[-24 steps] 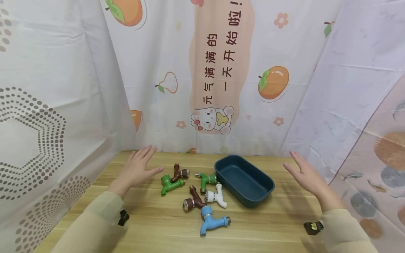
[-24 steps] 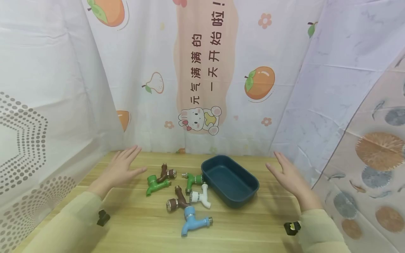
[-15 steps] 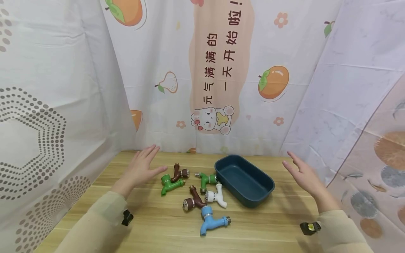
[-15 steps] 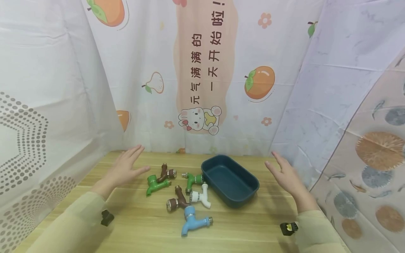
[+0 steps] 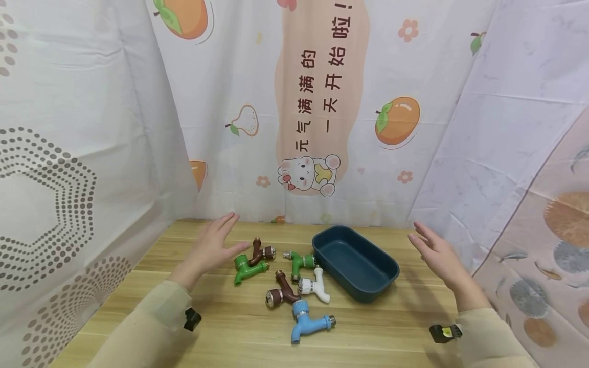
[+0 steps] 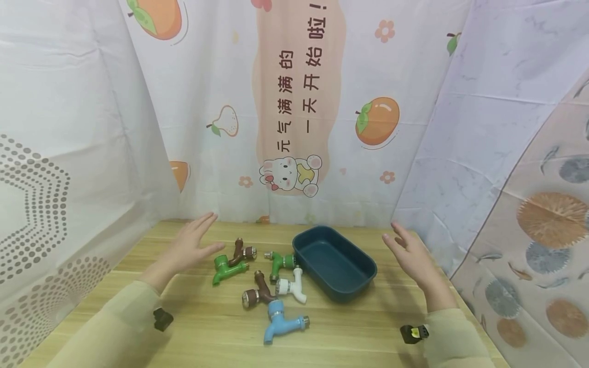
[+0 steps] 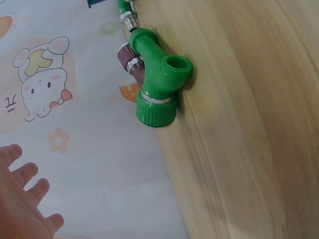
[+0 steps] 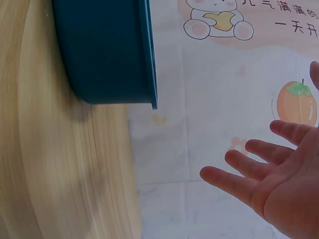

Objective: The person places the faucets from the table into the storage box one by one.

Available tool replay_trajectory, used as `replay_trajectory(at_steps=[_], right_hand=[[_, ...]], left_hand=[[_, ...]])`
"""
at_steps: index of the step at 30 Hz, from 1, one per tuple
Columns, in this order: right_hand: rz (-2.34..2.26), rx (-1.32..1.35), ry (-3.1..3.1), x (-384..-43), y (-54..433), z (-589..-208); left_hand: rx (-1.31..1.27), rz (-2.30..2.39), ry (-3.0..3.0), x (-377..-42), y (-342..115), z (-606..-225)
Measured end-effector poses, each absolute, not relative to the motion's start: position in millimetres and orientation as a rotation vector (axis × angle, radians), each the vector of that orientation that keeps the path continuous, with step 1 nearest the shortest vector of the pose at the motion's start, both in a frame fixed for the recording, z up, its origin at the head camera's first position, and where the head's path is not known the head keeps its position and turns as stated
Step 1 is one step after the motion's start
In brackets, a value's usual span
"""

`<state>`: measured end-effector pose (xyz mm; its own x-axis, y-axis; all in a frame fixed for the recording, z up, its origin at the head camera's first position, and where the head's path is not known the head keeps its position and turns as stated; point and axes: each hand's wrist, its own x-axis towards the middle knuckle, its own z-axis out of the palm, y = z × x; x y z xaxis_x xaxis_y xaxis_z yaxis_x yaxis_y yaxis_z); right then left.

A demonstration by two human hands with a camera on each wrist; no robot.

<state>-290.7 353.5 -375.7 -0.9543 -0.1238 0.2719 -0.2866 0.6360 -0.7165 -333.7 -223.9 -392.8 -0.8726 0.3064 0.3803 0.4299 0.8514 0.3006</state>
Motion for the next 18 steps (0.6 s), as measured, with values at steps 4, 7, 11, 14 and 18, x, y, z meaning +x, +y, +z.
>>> replay_trajectory(at_steps=[4, 7, 11, 14, 18], right_hand=[[1.269, 0.337, -2.634, -290.2, 350.5, -375.7], [1.308, 0.32, -2.614, -289.9, 348.2, -375.9], [1.353, 0.289, -2.579, -289.2, 344.6, -375.7], [1.39, 0.265, -2.559, -288.4, 341.9, -375.5], [1.457, 0.248, -2.541, -288.5, 338.3, -375.4]], left_hand=[[-0.557, -0.578, -2.694, -332.8, -220.2, -392.7], [-0.56, -0.6, -2.694, -331.9, -216.6, -391.5], [-0.562, -0.632, -2.698, -330.9, -211.4, -390.0], [-0.567, -0.656, -2.695, -330.8, -207.9, -389.6], [-0.577, -0.69, -2.688, -330.2, -204.4, -389.6]])
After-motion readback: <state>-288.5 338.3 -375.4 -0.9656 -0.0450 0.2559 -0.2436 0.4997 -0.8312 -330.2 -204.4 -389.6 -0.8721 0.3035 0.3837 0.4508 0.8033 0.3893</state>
